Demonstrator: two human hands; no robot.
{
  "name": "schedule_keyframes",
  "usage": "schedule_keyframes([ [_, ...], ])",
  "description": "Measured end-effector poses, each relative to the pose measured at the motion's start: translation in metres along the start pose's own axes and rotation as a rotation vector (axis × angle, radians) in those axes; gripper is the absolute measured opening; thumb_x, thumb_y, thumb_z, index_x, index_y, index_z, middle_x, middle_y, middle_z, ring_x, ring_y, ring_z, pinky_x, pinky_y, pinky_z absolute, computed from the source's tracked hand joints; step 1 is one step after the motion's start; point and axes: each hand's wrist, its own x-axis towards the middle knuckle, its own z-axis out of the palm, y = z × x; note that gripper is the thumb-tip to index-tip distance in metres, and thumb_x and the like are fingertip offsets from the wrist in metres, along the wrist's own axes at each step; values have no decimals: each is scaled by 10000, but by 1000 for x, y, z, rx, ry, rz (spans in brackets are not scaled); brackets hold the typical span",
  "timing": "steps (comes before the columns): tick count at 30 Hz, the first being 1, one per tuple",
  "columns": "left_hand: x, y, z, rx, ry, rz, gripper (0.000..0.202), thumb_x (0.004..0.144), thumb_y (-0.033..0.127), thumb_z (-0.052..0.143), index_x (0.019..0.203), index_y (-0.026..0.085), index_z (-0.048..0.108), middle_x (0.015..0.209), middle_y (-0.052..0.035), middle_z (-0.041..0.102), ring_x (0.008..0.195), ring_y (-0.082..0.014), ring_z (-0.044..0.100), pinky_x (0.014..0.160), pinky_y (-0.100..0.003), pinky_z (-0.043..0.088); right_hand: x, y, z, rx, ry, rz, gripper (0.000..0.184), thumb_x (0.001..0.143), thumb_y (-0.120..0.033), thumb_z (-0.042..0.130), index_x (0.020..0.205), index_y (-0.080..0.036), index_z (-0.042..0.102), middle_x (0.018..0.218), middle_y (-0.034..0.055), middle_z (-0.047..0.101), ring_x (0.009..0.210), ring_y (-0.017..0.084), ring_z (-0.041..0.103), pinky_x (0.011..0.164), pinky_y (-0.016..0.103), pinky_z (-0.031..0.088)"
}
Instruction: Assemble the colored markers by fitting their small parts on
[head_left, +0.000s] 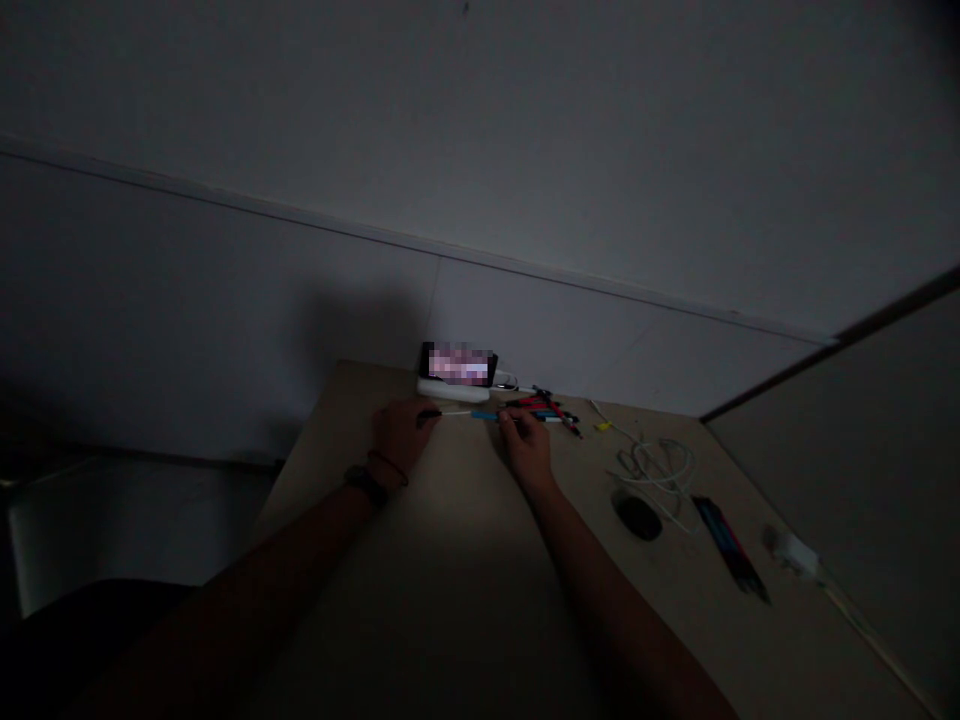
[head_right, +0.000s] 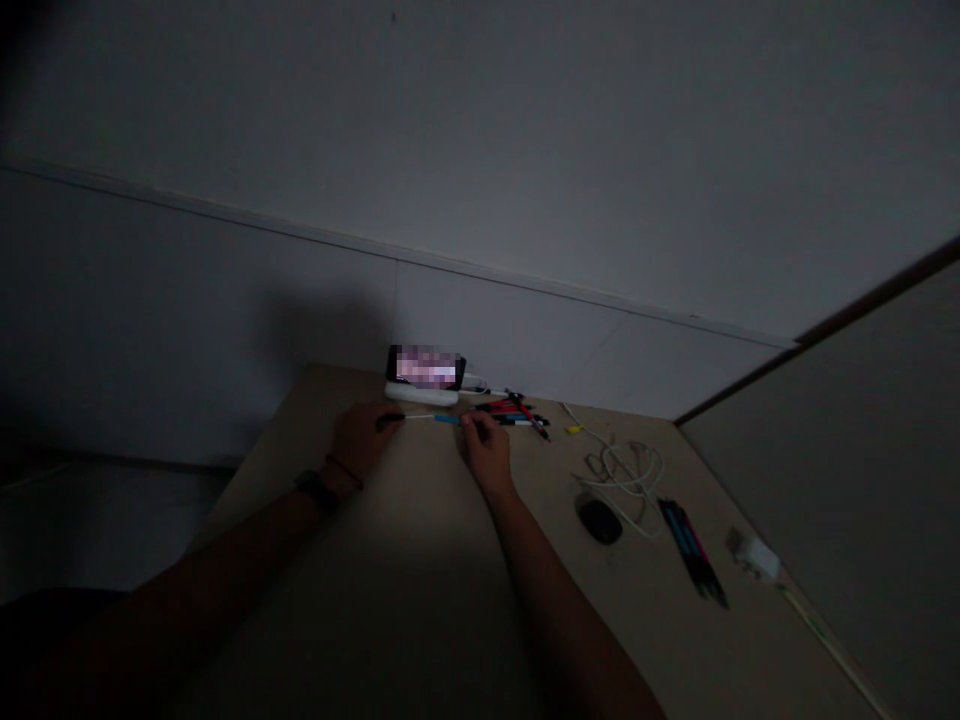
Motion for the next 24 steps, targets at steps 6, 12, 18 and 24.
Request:
schedule_keyframes([
  [6,0,-1,0,-35,-6,28,114,894,258,690,959,249,782,1044,-47,788,995,-259,683,920,-407,493,0,2,0,2,-26,-14,372,888,-551,610,867,-193,711,795,40,715,764,224,635,730,337,494],
  [12,0,1,-1,0,-26,35,117,897,243,680,958,252,779,1042,-40,788,1000,-253,683,937,-400,487,0,0,0,-14,-16,-18,393,882,-570,617,868,-190,715,801,52,725,767,227,637,718,335,492],
  [18,-2,4,-4,28,-52,18,154,921,238,651,1003,244,781,1089,-39,783,1053,-246,678,964,-392,476,1,3,0,-10,1,-52,374,880,-555,631,828,-192,708,764,35,706,739,209,624,697,315,481],
  [24,-2,4,1,9,-102,103,134,923,232,675,995,230,789,1075,-46,782,1055,-245,677,970,-392,490,-2,1,3,-11,-73,-87,307,882,-505,649,806,-212,701,761,33,705,735,210,630,690,319,484],
])
